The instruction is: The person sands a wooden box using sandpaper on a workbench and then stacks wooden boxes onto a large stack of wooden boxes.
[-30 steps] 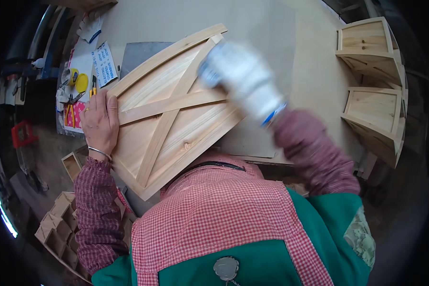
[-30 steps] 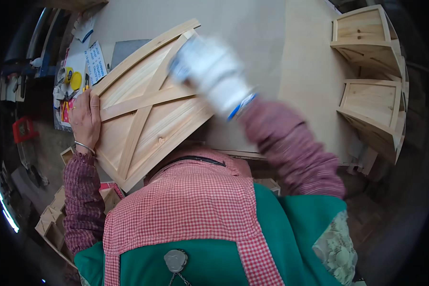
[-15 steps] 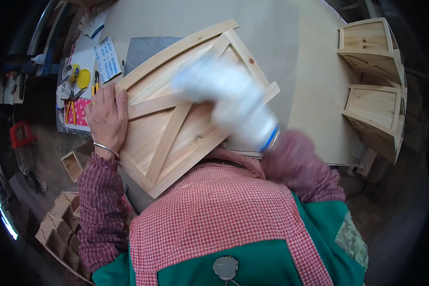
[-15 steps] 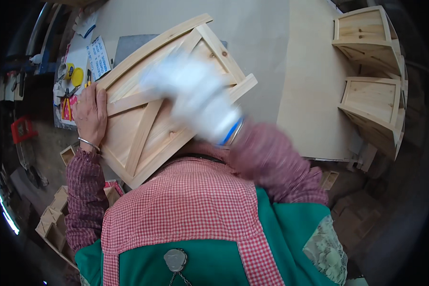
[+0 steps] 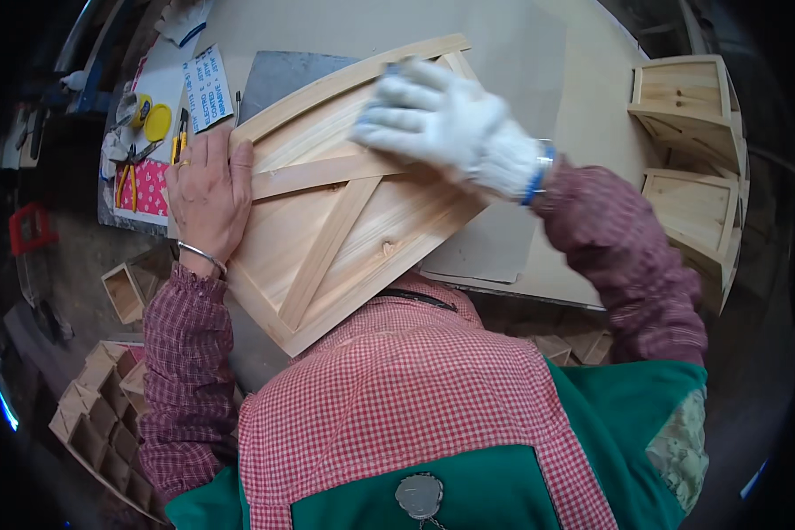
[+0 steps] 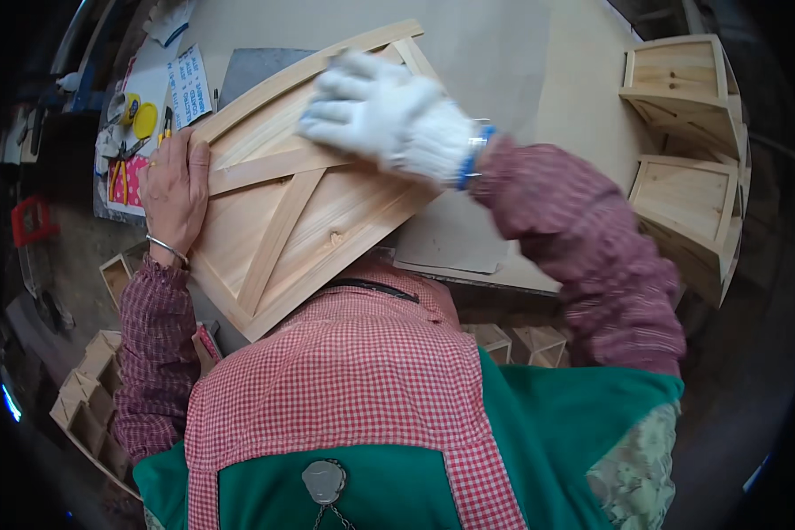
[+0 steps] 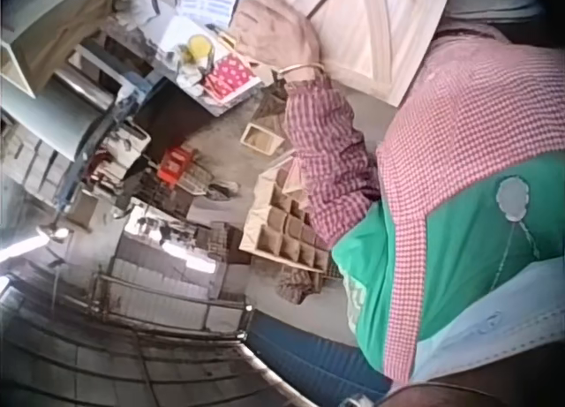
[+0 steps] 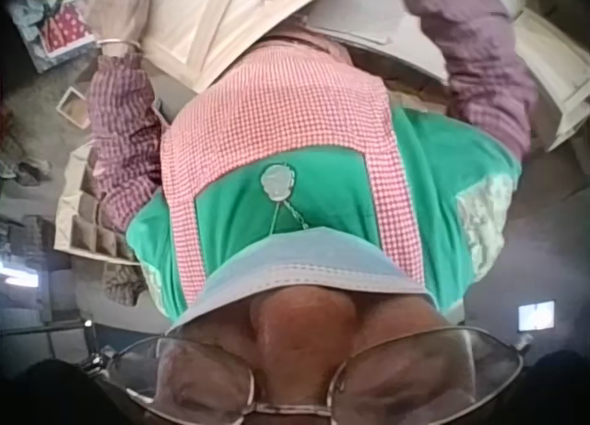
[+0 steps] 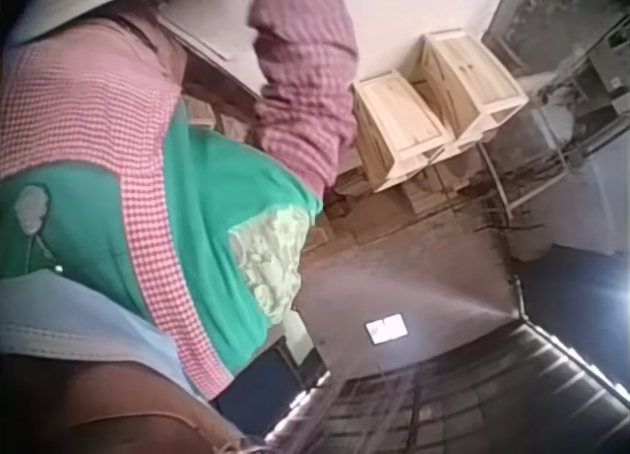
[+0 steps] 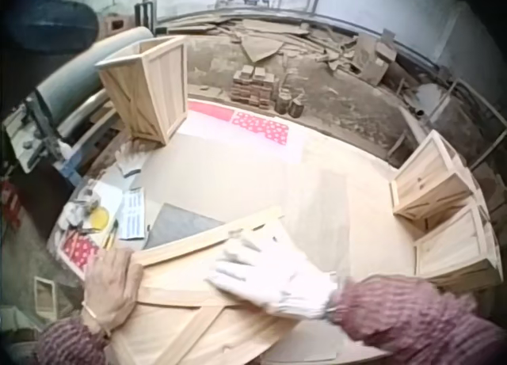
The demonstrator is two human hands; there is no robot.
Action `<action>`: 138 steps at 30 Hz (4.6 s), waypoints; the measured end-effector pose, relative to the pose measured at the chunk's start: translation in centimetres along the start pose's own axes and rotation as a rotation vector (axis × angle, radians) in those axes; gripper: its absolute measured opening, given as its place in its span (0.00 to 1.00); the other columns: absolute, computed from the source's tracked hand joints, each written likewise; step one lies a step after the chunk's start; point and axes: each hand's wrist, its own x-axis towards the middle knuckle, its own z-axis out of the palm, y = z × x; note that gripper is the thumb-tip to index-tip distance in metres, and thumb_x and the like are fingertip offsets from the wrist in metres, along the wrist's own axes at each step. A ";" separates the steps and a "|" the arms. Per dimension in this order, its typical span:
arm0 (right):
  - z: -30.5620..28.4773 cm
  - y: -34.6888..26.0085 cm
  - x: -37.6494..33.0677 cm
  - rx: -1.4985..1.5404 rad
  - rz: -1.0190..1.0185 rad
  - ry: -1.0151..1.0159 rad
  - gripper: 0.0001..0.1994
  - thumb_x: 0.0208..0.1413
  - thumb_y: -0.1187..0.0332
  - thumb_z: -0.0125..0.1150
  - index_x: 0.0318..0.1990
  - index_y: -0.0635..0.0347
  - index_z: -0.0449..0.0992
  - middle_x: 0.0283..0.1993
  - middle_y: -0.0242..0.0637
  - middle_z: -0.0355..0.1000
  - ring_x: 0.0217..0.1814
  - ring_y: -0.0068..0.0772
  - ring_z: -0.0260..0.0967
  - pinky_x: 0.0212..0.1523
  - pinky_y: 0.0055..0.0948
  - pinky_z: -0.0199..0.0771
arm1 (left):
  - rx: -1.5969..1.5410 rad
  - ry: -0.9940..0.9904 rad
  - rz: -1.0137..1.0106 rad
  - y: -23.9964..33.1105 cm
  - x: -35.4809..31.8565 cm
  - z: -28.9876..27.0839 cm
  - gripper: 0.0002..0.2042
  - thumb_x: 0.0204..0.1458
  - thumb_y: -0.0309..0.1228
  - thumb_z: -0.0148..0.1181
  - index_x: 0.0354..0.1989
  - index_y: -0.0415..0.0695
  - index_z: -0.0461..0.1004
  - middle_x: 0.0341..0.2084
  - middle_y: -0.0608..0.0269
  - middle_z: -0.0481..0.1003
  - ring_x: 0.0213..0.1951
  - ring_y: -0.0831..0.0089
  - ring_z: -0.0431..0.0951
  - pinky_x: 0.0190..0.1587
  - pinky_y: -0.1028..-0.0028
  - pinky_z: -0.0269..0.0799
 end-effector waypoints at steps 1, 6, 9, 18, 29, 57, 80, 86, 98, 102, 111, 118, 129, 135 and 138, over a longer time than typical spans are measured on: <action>-0.5 0.8 -0.5 -0.036 -0.038 -0.044 0.23 0.52 0.74 0.47 0.59 0.57 0.63 0.60 0.36 0.65 0.63 0.30 0.60 0.65 0.31 0.59 | 0.001 0.000 0.005 0.1 0.1 -0.1 0.15 0.60 0.41 0.46 0.46 0.43 0.70 0.38 0.58 0.72 0.40 0.60 0.72 0.43 0.63 0.62; 0.3 0.4 -1.1 0.370 0.108 -0.190 0.24 0.56 0.72 0.44 0.62 0.60 0.58 0.62 0.33 0.63 0.64 0.26 0.58 0.67 0.32 0.58 | -0.001 -0.019 0.007 0.4 0.2 0.0 0.15 0.60 0.41 0.46 0.46 0.43 0.70 0.38 0.58 0.72 0.40 0.60 0.72 0.42 0.64 0.61; 2.0 -1.7 -0.8 1.407 0.637 -0.196 0.24 0.56 0.73 0.44 0.61 0.60 0.58 0.62 0.34 0.63 0.64 0.26 0.59 0.67 0.33 0.57 | 0.007 -0.033 0.010 0.2 0.2 -0.1 0.15 0.60 0.41 0.46 0.46 0.43 0.70 0.38 0.58 0.72 0.40 0.61 0.72 0.42 0.64 0.61; -0.6 -1.5 -2.5 0.105 -0.016 -0.034 0.17 0.44 0.78 0.51 0.44 0.58 0.73 0.50 0.35 0.69 0.56 0.33 0.65 0.61 0.34 0.62 | 0.014 -0.030 0.007 0.3 0.2 -0.3 0.15 0.60 0.41 0.46 0.46 0.43 0.70 0.37 0.58 0.72 0.40 0.61 0.72 0.42 0.64 0.61; -0.8 -6.2 -2.9 -0.024 0.476 -0.034 0.14 0.35 0.79 0.52 0.34 0.56 0.74 0.32 0.37 0.72 0.39 0.40 0.71 0.45 0.37 0.69 | 0.018 -0.008 0.033 0.2 0.5 0.0 0.15 0.61 0.42 0.45 0.47 0.45 0.70 0.37 0.59 0.72 0.41 0.61 0.72 0.41 0.64 0.62; -3.7 -5.4 -4.9 0.440 -0.029 0.320 0.18 0.47 0.70 0.51 0.47 0.60 0.74 0.50 0.44 0.73 0.57 0.40 0.67 0.63 0.38 0.62 | 0.045 -0.022 0.013 -0.4 -0.4 0.3 0.17 0.60 0.44 0.44 0.47 0.45 0.70 0.37 0.58 0.73 0.41 0.60 0.72 0.43 0.62 0.62; -3.3 -16.5 -4.8 0.760 0.243 0.052 0.19 0.38 0.82 0.50 0.42 0.64 0.76 0.43 0.48 0.74 0.47 0.45 0.73 0.52 0.39 0.71 | -0.067 0.048 0.027 -1.1 -0.2 0.9 0.18 0.61 0.45 0.42 0.45 0.46 0.72 0.37 0.60 0.74 0.42 0.59 0.73 0.45 0.62 0.61; -1.2 -18.2 -4.1 0.517 0.587 0.244 0.22 0.37 0.85 0.49 0.45 0.64 0.76 0.44 0.49 0.74 0.47 0.46 0.73 0.52 0.36 0.71 | -0.123 0.031 0.006 -0.8 -0.1 0.9 0.19 0.61 0.46 0.41 0.46 0.46 0.72 0.39 0.59 0.74 0.44 0.59 0.73 0.46 0.61 0.61; -0.3 -22.3 -3.2 0.694 0.388 0.456 0.24 0.37 0.88 0.47 0.45 0.63 0.77 0.43 0.46 0.75 0.44 0.44 0.74 0.50 0.33 0.71 | -0.536 0.281 0.017 -1.7 0.1 1.3 0.17 0.60 0.44 0.45 0.44 0.43 0.72 0.39 0.54 0.74 0.43 0.55 0.73 0.47 0.61 0.64; -3.2 -15.8 0.4 0.433 0.378 0.144 0.21 0.37 0.86 0.51 0.42 0.58 0.78 0.42 0.40 0.76 0.45 0.41 0.73 0.50 0.31 0.71 | -0.587 0.312 0.005 -2.5 -0.2 1.6 0.17 0.60 0.43 0.45 0.43 0.42 0.73 0.38 0.53 0.74 0.41 0.54 0.74 0.45 0.61 0.66; -5.3 -11.8 -2.0 0.271 0.304 -0.176 0.19 0.40 0.82 0.52 0.42 0.57 0.77 0.45 0.38 0.75 0.49 0.40 0.71 0.52 0.33 0.71 | -0.700 0.381 -0.054 -2.1 -0.4 1.3 0.17 0.60 0.43 0.45 0.42 0.41 0.72 0.37 0.51 0.74 0.40 0.53 0.75 0.43 0.61 0.69; -1.1 -14.4 -2.9 0.279 0.079 -0.013 0.19 0.40 0.79 0.53 0.43 0.56 0.76 0.44 0.38 0.75 0.51 0.42 0.71 0.55 0.36 0.69 | -0.744 0.368 -0.095 -1.9 -0.6 1.0 0.19 0.61 0.45 0.44 0.44 0.40 0.71 0.37 0.51 0.74 0.40 0.53 0.75 0.44 0.63 0.69; -0.5 -12.4 -1.1 0.290 -0.018 0.159 0.18 0.40 0.77 0.54 0.43 0.58 0.76 0.45 0.41 0.74 0.51 0.41 0.71 0.56 0.36 0.69 | -1.074 0.394 -0.121 -2.1 -0.6 0.5 0.25 0.63 0.49 0.39 0.51 0.37 0.67 0.43 0.52 0.72 0.47 0.64 0.72 0.53 0.69 0.65; -2.0 -5.6 -1.4 0.467 0.163 0.222 0.19 0.41 0.74 0.54 0.45 0.59 0.75 0.46 0.43 0.73 0.53 0.44 0.70 0.56 0.38 0.69 | -1.099 0.397 -0.156 -2.2 -0.8 0.9 0.26 0.64 0.48 0.37 0.53 0.35 0.65 0.45 0.52 0.71 0.51 0.65 0.69 0.57 0.68 0.61; -1.3 -10.4 7.4 0.311 0.041 0.208 0.16 0.44 0.71 0.54 0.44 0.57 0.75 0.46 0.42 0.73 0.56 0.41 0.68 0.55 0.35 0.68 | -1.236 0.354 -0.218 -2.7 -1.1 0.8 0.26 0.64 0.48 0.36 0.54 0.35 0.63 0.47 0.51 0.70 0.53 0.65 0.68 0.58 0.68 0.59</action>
